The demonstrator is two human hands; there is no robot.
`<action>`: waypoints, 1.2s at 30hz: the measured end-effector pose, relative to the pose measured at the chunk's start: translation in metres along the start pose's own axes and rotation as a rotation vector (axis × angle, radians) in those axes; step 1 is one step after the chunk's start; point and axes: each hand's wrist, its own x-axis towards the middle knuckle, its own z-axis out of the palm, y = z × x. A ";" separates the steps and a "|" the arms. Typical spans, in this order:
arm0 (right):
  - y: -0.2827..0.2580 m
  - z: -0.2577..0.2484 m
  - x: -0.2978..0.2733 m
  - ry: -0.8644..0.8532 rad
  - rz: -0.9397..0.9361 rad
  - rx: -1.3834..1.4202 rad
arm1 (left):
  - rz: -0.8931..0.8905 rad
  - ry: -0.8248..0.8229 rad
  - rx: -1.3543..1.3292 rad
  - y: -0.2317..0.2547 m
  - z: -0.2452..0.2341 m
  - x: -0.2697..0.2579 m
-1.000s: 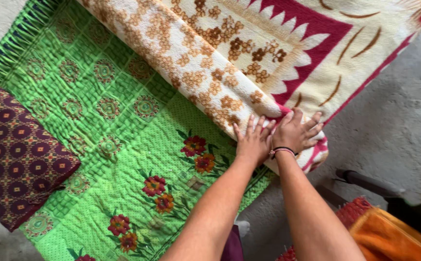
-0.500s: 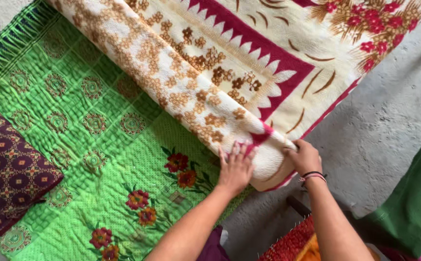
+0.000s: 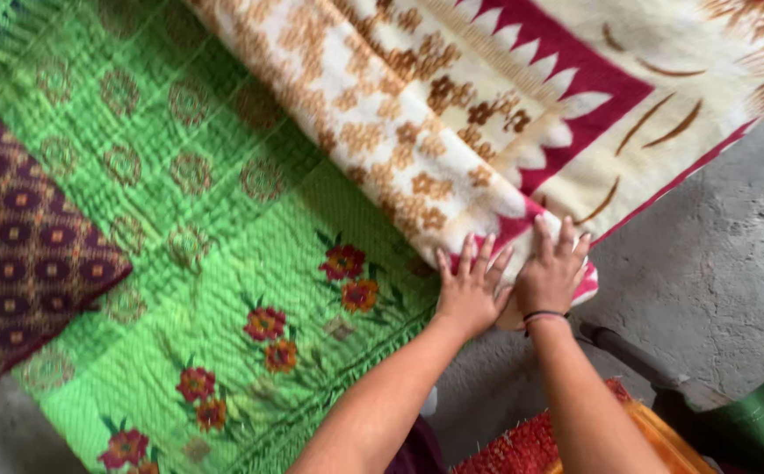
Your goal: The person folds a patterned blanket on a cot, then places an orange blanket and two teal pillows on the cot. The person then spreads a red patterned sheet over a second cot and smooths it out.
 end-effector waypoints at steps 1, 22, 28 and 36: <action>0.000 -0.002 0.002 -0.018 0.007 0.015 | -0.002 0.041 0.000 0.000 0.004 0.000; -0.213 0.024 -0.282 -0.873 -0.926 -0.058 | -0.385 -0.271 -0.035 -0.152 -0.014 -0.416; -0.245 0.045 -0.321 -1.114 -0.924 -0.078 | -0.147 -0.018 -0.327 -0.156 -0.012 -0.484; -0.314 0.079 -0.404 -1.038 -0.919 -0.185 | -1.053 0.464 0.064 -0.346 -0.022 -0.611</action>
